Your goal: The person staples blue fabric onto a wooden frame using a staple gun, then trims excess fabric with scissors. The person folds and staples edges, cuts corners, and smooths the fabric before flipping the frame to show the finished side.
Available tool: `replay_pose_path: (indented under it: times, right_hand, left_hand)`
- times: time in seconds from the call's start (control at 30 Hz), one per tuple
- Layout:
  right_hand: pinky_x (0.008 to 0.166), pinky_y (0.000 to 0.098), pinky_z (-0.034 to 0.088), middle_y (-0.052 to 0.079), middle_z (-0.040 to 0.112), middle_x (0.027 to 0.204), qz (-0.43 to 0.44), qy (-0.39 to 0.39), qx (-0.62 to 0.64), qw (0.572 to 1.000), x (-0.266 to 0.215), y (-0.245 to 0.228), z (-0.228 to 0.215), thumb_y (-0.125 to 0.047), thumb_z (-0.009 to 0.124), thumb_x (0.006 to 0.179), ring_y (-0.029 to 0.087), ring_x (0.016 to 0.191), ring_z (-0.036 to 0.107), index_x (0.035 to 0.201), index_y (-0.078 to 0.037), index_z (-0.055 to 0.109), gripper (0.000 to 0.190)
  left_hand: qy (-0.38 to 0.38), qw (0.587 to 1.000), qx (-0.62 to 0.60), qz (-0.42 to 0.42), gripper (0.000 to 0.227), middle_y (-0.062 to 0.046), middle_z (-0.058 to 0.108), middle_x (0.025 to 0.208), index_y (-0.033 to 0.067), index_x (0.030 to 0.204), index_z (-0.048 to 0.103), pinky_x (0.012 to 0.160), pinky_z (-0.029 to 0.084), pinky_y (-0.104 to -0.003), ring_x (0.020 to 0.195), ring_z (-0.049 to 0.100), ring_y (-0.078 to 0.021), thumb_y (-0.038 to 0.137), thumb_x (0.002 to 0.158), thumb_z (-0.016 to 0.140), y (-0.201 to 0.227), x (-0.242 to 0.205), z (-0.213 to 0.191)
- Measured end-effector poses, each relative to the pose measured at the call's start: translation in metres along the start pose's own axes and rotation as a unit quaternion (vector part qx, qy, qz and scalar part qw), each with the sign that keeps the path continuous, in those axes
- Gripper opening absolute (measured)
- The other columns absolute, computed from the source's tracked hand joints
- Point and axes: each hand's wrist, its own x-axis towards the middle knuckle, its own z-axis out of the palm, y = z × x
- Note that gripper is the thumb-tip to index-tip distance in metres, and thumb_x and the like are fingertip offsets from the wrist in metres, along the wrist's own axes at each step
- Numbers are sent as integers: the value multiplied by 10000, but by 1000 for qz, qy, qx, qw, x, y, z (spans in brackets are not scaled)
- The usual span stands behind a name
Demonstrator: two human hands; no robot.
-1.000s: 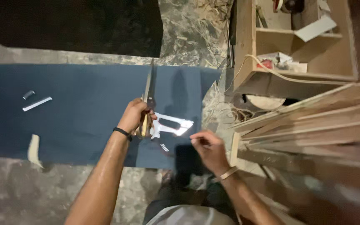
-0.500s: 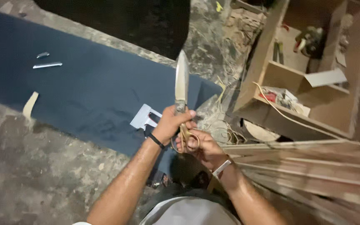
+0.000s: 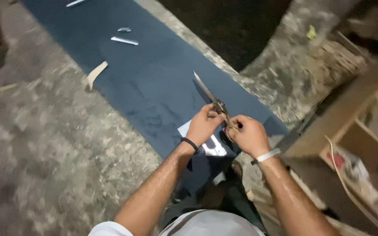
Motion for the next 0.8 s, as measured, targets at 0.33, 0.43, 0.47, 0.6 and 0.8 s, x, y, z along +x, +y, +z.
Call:
replay_pose_path:
  times: [0.33,0.43,0.47,0.6,0.8]
  right_hand:
    - [960,411,532,131,698,1192,-272,19,62,960,61,65,-21,-177,772,841,333,1117,662,1092,-85,729,271]
    - [1006,443,496,160,651,1261,-290,29,38,956,79,110,-38,-147,781,827,368,1178,617,1151,-53,706,346]
    - [1021,448,492,168,637,1283,-305,30,44,951,83,120,-36,-142,774,828,375,1199,608,1171,-43,694,366]
    - [1020,467,484,165,617,1277,-298,65,71,950,95,142,-13,-163,775,832,375,1205,597,1153,-57,680,351]
    - [1069,485,486,169,625,1322,-316,76,123,938,99,147,-2,-160,702,834,376,1241,601,1197,-63,662,378]
  left_hand:
    - [383,921,59,-37,268,-90,767,1012,64,1183,701,776,583,-286,878,715,-124,119,922,673,-36,-68,-29]
    - [473,873,92,-76,252,-136,746,1018,66,1147,705,806,558,-323,922,703,-201,159,912,710,-70,-115,-31]
    - [474,863,143,-103,259,-141,748,1052,72,1142,713,803,553,-355,974,707,-235,191,913,702,-81,-132,-31]
    - [435,828,198,-291,419,-180,760,1122,75,1113,753,911,544,-420,1053,714,-327,443,963,621,-125,-196,-22]
    - [540,674,-474,-171,616,-189,618,1426,27,1367,591,1127,408,-455,1321,567,-329,473,991,396,-158,-211,12]
